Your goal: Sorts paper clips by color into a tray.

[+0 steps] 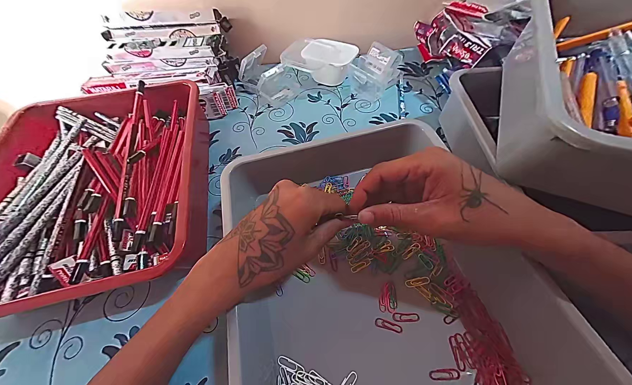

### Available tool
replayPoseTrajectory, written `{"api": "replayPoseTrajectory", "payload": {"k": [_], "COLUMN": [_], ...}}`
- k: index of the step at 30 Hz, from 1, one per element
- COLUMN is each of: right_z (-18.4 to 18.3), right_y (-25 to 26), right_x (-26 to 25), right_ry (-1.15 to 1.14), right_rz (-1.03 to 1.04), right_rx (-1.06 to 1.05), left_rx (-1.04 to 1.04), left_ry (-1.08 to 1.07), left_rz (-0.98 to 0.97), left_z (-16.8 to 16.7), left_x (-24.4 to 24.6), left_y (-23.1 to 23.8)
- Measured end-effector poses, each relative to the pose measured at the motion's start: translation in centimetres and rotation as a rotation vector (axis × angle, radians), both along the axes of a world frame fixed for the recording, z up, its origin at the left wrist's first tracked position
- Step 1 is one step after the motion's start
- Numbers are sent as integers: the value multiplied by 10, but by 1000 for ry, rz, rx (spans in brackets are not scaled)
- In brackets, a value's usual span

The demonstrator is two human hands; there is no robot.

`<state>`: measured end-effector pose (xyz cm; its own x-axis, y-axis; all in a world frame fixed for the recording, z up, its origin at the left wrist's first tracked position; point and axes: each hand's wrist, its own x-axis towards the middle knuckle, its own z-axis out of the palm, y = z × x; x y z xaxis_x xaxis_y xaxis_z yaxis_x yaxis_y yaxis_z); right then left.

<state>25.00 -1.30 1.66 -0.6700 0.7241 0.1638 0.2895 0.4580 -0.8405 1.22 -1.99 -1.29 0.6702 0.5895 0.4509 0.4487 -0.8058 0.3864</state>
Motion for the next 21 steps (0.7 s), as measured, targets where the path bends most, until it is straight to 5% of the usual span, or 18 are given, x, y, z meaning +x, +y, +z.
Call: {"api": "replayPoseTrajectory", "payload": {"k": [4,8,17,21], "right_z": [10,0,-1,1], "right_y": [3,2,9,-3], "right_x": [18,24,24,19], "right_ry": [-436,-728,-629,-559], "right_rz": [-23,35,94,133], "right_rx": [377,407,349,456], "left_rx": [-6,-99,-750,-823], "left_ry": [83,107,204,266], "left_rz": [-17,-140,-665,-663], "left_z": [-3,-9,-3,-2], "left_x": [-1,-4,-1,-6], "left_y": [1,5,-20,-40]}}
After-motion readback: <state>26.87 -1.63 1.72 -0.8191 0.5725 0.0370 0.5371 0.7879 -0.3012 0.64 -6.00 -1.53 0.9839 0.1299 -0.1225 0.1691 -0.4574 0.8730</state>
